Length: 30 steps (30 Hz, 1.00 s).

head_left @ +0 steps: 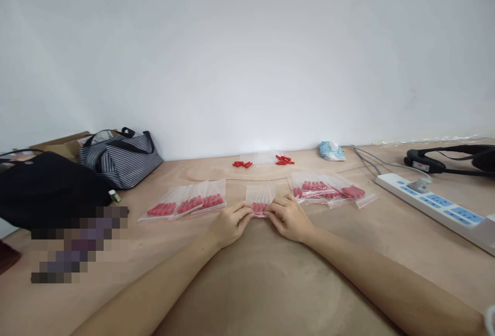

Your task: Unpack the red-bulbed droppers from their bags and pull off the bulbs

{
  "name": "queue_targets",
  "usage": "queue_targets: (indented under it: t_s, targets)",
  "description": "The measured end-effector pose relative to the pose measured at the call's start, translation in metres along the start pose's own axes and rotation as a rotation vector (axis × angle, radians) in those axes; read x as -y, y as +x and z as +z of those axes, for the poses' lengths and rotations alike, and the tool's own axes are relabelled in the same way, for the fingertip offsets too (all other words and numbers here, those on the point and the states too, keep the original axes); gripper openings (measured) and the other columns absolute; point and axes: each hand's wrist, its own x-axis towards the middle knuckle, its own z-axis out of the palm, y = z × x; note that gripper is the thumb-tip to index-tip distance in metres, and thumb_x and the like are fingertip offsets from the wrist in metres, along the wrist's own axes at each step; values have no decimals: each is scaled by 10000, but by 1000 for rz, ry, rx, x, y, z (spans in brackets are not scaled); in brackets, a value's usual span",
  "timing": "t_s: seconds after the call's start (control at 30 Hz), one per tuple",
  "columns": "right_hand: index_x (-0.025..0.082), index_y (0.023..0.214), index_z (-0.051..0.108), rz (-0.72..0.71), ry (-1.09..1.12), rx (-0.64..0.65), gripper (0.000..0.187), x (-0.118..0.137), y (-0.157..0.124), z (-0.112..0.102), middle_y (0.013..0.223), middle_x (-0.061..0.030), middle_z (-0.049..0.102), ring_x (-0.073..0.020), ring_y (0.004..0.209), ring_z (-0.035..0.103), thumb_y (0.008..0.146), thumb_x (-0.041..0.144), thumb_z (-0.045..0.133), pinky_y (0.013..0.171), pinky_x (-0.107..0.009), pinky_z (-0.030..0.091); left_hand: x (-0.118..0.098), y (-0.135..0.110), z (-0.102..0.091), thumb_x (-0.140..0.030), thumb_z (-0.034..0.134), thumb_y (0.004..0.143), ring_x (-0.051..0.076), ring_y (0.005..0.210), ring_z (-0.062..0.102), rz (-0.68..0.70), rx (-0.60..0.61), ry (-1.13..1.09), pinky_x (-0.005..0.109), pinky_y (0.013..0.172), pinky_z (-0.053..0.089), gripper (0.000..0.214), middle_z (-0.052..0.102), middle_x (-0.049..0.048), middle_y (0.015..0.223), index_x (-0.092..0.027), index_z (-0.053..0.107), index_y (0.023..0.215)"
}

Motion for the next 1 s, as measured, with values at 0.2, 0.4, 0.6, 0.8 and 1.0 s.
queue_targets:
  t_s: [0.2,0.4,0.6,0.8,1.0]
  targets:
    - [175,712,534,70,99,-28,180,0,1,0,666,-2,565,-120,674,496,838,224,416,689,-278,261,6,2,2,-135,413,855,138,827,579,285,-8,188,256,730,484,208,636,36,872,-192,596,937]
    - [170,705,557,31,77,-10,147,1,1,-1,667,8,581,-108,654,483,806,236,474,714,-289,237,7,4,5,-125,431,847,115,740,596,274,-124,120,221,662,497,182,648,22,795,-170,604,815]
    - [234,864,622,4,69,-26,135,10,4,1,750,-1,613,-124,739,500,813,251,499,714,-295,213,6,6,5,-98,466,819,138,747,580,309,-125,75,260,669,502,151,652,33,785,-156,601,785]
    - [180,756,585,89,-5,-6,173,17,6,4,736,-8,612,-117,708,509,835,181,431,700,-296,210,8,5,9,-87,480,805,172,947,567,274,-98,19,309,827,491,145,663,59,900,-146,610,782]
    - [156,770,550,100,-100,3,157,17,6,6,756,-30,615,-133,714,514,830,171,406,691,-301,209,7,2,14,-108,452,823,204,1115,489,180,-51,16,338,911,458,178,634,97,1037,-134,620,772]
